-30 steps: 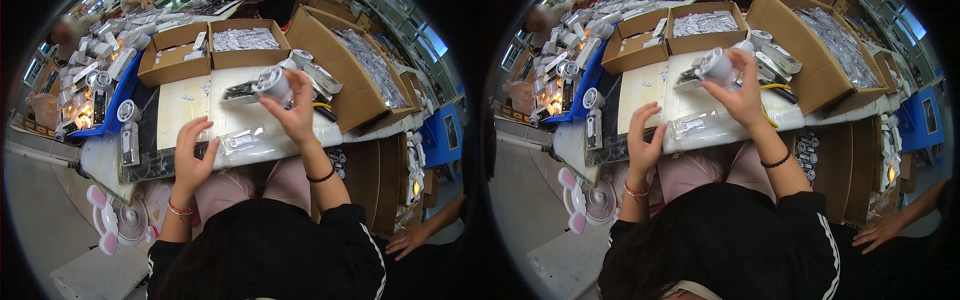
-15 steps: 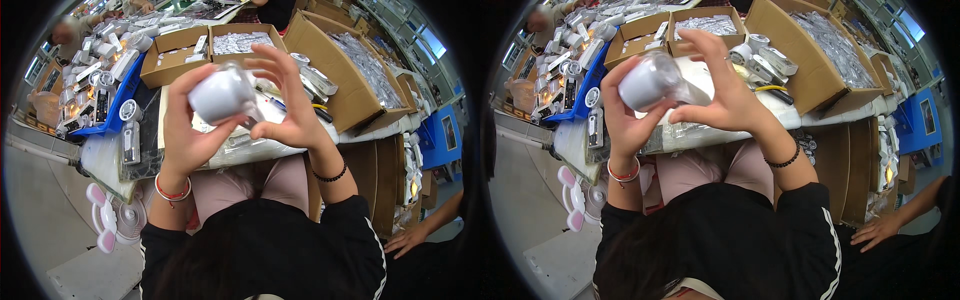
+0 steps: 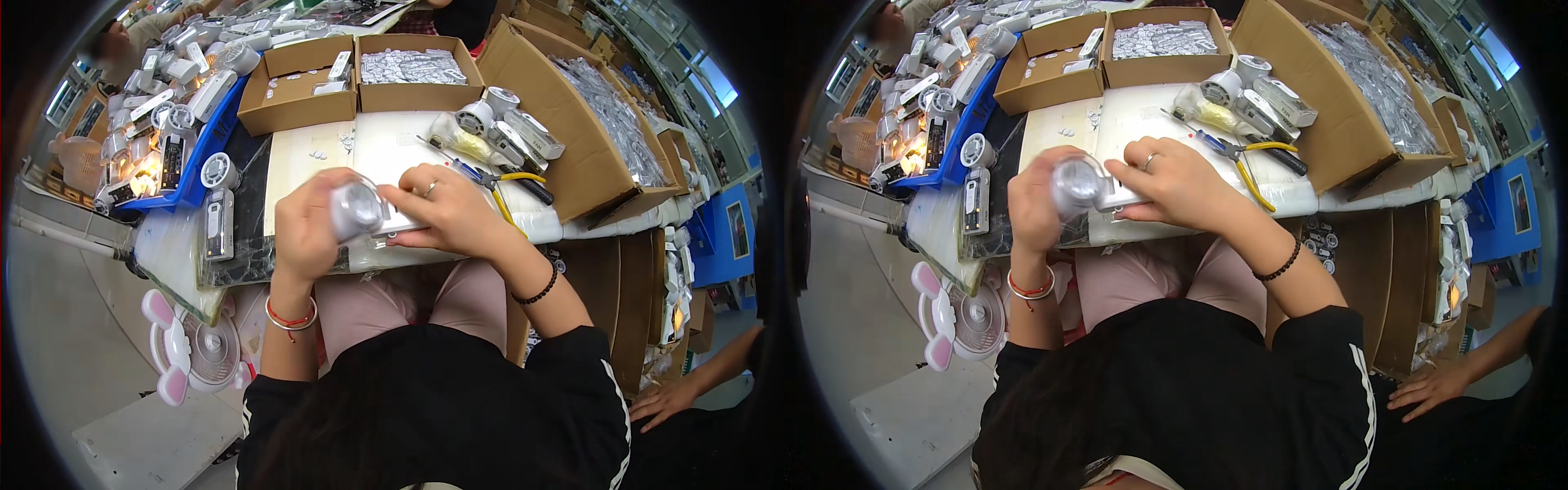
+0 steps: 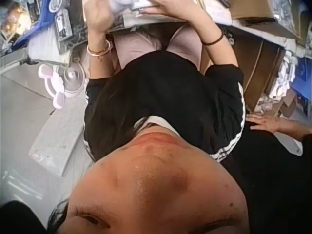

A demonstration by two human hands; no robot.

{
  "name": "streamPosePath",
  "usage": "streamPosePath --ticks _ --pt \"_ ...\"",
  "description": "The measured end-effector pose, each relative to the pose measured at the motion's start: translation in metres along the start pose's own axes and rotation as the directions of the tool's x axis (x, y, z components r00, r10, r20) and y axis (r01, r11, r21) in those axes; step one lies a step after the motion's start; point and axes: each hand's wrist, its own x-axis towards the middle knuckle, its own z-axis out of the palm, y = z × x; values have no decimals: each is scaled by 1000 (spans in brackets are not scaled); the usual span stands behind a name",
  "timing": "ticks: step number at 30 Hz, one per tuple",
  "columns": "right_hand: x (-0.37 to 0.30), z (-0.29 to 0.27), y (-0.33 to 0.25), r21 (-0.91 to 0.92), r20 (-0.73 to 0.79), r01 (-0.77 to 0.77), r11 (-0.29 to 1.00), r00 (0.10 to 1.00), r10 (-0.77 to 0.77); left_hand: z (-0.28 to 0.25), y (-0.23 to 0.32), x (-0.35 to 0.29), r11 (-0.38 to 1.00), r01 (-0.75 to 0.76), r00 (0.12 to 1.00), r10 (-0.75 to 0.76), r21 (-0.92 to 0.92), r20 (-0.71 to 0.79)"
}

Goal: Assembling handheld electronic LED devices with internal components on a production line.

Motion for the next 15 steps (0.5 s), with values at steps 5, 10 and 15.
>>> streamPosePath --ticks 5,10,15 --pt "-10 15 6 -125 99 69 990 993 -57 5 -1 -6 931 -144 987 109 334 121" --pt "-8 17 5 -111 140 53 992 989 -37 4 -10 -13 954 -113 993 97 279 69" --pt "-8 20 6 -102 145 55 993 989 -40 3 -14 -16 957 -97 995 85 272 56"
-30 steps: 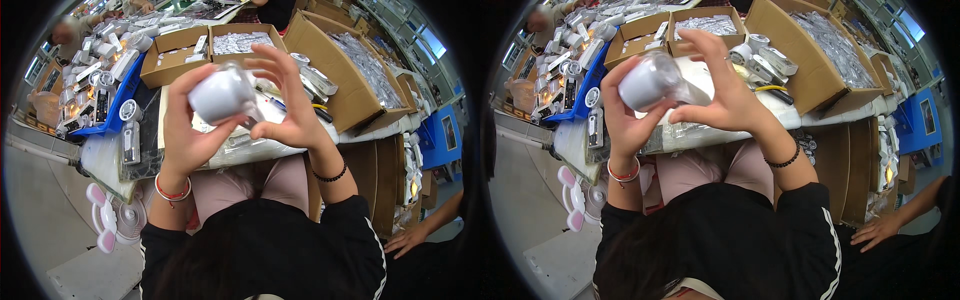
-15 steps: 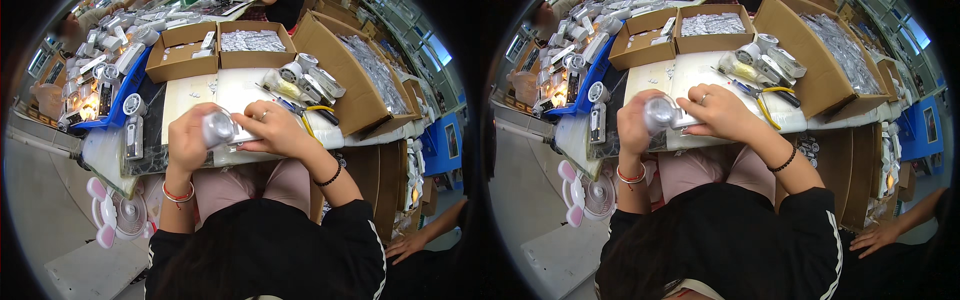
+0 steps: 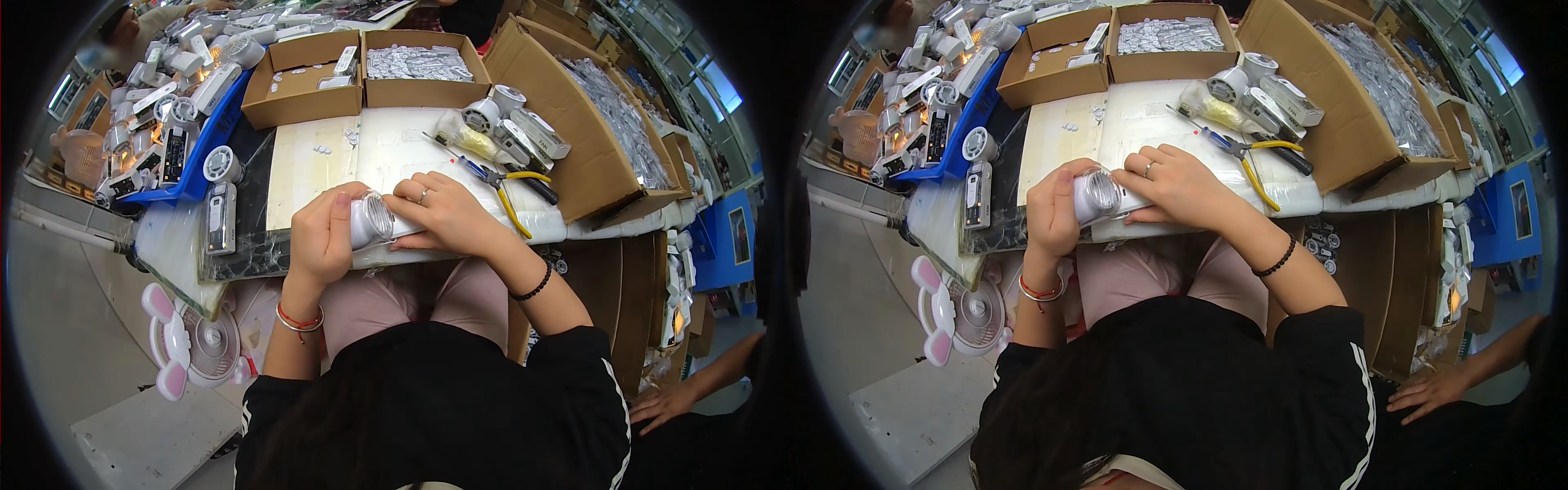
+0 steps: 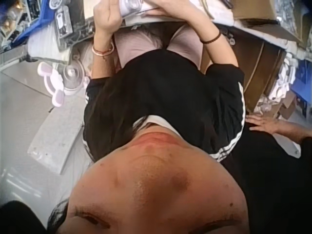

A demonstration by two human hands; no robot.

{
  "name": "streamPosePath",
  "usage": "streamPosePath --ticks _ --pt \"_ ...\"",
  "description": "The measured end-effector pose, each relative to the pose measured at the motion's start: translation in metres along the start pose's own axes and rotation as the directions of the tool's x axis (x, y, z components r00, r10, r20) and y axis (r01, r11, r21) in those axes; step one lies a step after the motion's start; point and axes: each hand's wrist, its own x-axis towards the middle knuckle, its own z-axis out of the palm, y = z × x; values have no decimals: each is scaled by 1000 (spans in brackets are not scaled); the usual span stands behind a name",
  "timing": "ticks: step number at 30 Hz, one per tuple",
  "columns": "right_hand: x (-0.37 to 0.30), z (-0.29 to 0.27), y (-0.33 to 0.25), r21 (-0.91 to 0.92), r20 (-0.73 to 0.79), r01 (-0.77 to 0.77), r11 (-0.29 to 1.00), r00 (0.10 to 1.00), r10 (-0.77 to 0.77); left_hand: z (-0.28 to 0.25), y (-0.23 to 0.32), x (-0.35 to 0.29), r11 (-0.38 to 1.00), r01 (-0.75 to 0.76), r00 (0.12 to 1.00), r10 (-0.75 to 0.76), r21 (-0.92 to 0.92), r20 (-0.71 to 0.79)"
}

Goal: Assembling handheld electronic LED devices with internal components on a production line.

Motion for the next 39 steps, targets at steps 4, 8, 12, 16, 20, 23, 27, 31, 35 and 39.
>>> streamPosePath --ticks 4,8,12,16,20,23,27,31,35,39 --pt "-2 6 0 33 0 -8 999 1000 8 2 -5 -4 1000 11 1000 -11 19 -6" --pt "-4 9 3 76 27 -39 996 999 37 2 0 -3 999 27 1000 -27 27 4" --pt "-4 12 1 67 69 -52 996 997 47 -2 0 -3 995 95 994 -95 -4 46" --pt "-4 11 0 35 99 -46 998 994 43 -4 23 11 984 -43 998 36 173 43" --pt "-3 9 -2 -16 143 -23 1000 989 25 16 32 17 896 -88 990 30 435 138" --pt "3 10 -3 23 153 -50 998 987 46 17 14 19 888 -34 994 -17 459 105" --pt "9 11 6 26 223 -68 997 973 61 11 7 34 875 178 944 -282 450 174" --pt "-4 19 -10 -20 47 -130 991 990 131 21 20 9 861 -75 994 26 503 102" --pt "-4 22 -4 30 77 -156 987 985 153 22 17 12 899 -40 999 22 436 48" --pt "0 16 1 67 75 -150 986 987 145 18 15 23 912 101 990 -132 397 51"
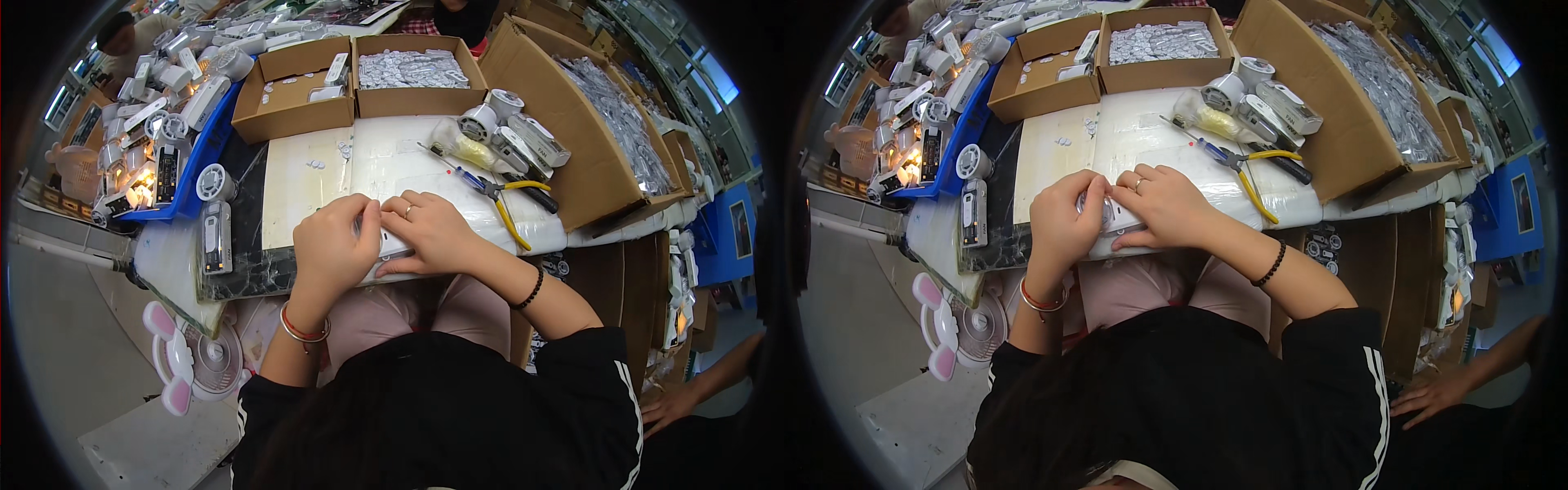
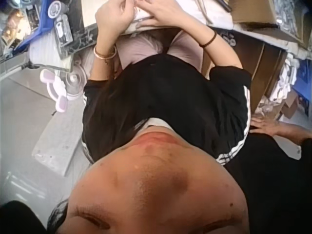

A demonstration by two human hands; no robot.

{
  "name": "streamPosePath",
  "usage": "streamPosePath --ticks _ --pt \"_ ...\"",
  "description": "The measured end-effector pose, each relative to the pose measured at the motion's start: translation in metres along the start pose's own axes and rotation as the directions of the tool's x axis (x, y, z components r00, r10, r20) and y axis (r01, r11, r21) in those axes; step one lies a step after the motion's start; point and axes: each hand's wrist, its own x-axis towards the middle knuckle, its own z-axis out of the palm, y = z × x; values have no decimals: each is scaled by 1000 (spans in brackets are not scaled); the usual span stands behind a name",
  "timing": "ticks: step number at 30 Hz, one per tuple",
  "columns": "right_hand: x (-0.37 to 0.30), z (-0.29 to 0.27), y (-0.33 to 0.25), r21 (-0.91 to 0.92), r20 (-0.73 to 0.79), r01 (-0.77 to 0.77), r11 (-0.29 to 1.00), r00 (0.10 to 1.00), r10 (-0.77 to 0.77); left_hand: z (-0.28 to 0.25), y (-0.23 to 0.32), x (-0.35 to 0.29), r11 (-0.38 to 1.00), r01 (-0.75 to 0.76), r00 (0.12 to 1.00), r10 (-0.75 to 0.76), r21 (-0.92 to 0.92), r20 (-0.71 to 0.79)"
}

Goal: Assembling handheld electronic LED devices with internal components on a production line.

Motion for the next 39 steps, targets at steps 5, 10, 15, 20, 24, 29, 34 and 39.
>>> streamPosePath --ticks 5,10,15,20,24,29,34,39 --pt "-9 4 -3 -18 -216 91 996 972 -93 0 -18 -23 913 73 990 -115 -401 -82" --pt "-12 -13 -31 174 -401 36 984 915 37 -18 -13 -40 642 0 981 -150 -766 -126" --pt "-37 -1 -54 986 -21 -64 156 870 492 3 -13 -54 107 107 991 -93 -988 97" --pt "-42 12 -66 989 105 -11 -148 757 645 34 11 -69 278 381 923 -58 -882 381" --pt "-45 8 -73 989 115 -22 -146 732 672 39 9 -68 261 374 924 -26 -890 380" --pt "-54 13 -68 1000 9 3 -19 787 617 41 9 -72 266 384 923 -83 -884 376" --pt "-55 19 -72 989 -73 -32 148 758 648 42 16 -79 379 284 955 -33 -881 294" --pt "-54 15 -69 976 162 -24 -218 747 645 35 13 -71 393 474 875 -110 -788 472"
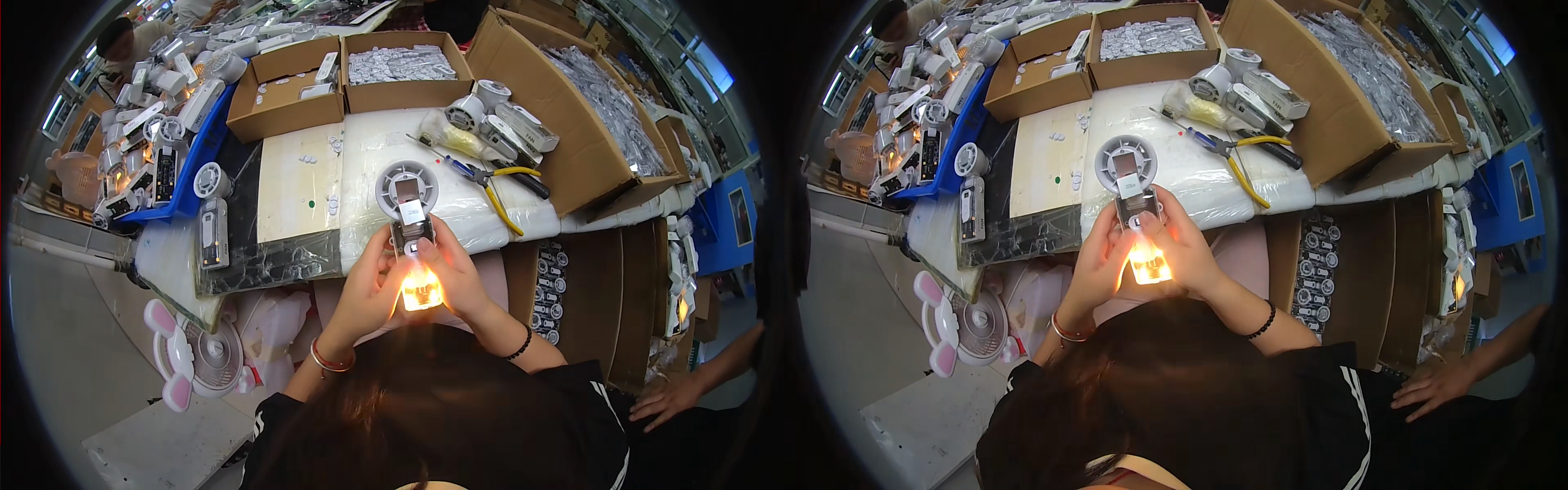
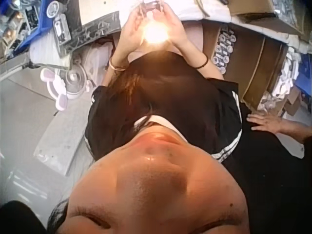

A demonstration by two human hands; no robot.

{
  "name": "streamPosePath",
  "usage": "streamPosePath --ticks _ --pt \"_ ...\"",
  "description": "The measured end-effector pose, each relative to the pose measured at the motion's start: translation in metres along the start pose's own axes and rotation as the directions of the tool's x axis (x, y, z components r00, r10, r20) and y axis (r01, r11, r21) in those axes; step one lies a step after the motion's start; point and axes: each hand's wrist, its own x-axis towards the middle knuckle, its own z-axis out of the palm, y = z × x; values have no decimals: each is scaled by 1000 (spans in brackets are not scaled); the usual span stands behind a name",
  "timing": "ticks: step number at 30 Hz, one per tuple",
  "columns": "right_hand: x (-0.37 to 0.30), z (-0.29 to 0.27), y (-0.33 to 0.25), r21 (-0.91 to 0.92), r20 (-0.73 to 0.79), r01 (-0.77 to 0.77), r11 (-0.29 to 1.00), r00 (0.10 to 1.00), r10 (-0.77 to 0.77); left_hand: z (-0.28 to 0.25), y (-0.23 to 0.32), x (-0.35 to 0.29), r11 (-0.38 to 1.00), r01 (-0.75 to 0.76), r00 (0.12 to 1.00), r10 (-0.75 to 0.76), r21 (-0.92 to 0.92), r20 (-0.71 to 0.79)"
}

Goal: Assembling handheld electronic LED devices with internal components on a production line.

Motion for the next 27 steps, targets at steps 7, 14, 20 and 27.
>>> streamPosePath --ticks 7,14,20,27 --pt "-4 -12 4 -132 110 5 991 994 9 -6 -1 -2 998 6 988 2 -55 157" --pt "-6 -10 5 -148 112 36 988 994 -19 -4 -1 -3 996 28 989 -15 -87 148" --pt "-8 -13 6 -136 94 29 990 995 -17 -4 -2 -4 994 31 987 -14 -104 160" --pt "-7 -9 4 -90 72 28 996 997 -21 -4 -4 -2 995 39 986 -22 -97 168"
